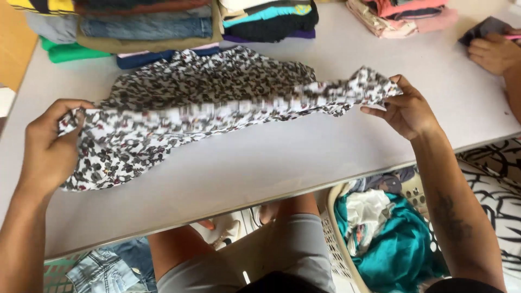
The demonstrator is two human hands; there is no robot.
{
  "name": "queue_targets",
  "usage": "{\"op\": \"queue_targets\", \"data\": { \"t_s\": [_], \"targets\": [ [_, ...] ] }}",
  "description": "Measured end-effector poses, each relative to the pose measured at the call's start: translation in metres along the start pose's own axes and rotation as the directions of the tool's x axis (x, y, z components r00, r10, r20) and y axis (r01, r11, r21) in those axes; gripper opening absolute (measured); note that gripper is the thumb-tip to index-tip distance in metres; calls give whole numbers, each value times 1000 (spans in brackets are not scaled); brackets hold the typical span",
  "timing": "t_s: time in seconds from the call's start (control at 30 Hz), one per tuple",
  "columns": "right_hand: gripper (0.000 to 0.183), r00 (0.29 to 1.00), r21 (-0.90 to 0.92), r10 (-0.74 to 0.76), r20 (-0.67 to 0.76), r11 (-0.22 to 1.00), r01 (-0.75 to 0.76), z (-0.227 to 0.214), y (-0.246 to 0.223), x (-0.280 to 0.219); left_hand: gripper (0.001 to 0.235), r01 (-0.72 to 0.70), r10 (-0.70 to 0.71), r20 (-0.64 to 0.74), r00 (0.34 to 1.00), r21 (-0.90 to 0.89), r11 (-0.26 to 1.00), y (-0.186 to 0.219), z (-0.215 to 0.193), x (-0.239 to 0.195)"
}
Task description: Folding a blue shirt and a patterned blouse neatly on a table and placing them on a stack.
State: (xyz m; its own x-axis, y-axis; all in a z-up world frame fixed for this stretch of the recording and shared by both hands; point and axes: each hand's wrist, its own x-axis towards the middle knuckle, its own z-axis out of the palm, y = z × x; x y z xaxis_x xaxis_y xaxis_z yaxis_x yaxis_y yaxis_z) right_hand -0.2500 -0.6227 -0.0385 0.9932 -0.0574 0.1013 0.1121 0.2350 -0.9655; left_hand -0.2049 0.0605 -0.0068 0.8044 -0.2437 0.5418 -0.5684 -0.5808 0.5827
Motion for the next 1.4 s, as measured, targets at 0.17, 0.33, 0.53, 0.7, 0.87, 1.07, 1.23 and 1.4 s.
{"op": "queue_targets", "data": {
  "t_s": [0.17, 0.33, 0.53, 0.7, 0.87, 1.07, 1.23, 1.4],
  "targets": [
    [6, 992, -269, -73, -105, 962, 42, 26, -17, 52, 15, 31, -24, -89, 996, 69, 997, -33, -16, 38],
    [22, 968, -55, 25, -251, 998, -40, 31, -36, 120, 13, -85, 103, -103, 989, 163, 983, -75, -31, 98],
    [44, 974, 441, -217, -66, 869, 224, 91, -81, 50, 13, -143, 144, -102, 984, 12, 990, 28, -57, 65],
    [51, 958, 21, -2, 288, 1000, -5, 17, -27, -21, 35, 216, -105, 484, 869, -179, 960, 23, -59, -40],
    [48, 959, -728, 285, 9, 659, -189, 64, -13, -64, 33, 198, -203, 451, 869, 58, 978, 55, -22, -74],
    [31, 958, -950, 171, -230, 172, -259, 127, -6, -76, 47, -41, -79, 447, 891, 252, 967, 59, 7, -84],
    [26, 967, -477, -207, -149, 871, 113, 99, 6, -78, 10, -134, 69, 216, 974, 306, 942, 43, 19, -103],
    [25, 942, 76, -331, 52, 942, 326, 33, 0, -106, 7, -141, 135, 44, 990, 237, 961, 57, 5, -118]
  ]
}}
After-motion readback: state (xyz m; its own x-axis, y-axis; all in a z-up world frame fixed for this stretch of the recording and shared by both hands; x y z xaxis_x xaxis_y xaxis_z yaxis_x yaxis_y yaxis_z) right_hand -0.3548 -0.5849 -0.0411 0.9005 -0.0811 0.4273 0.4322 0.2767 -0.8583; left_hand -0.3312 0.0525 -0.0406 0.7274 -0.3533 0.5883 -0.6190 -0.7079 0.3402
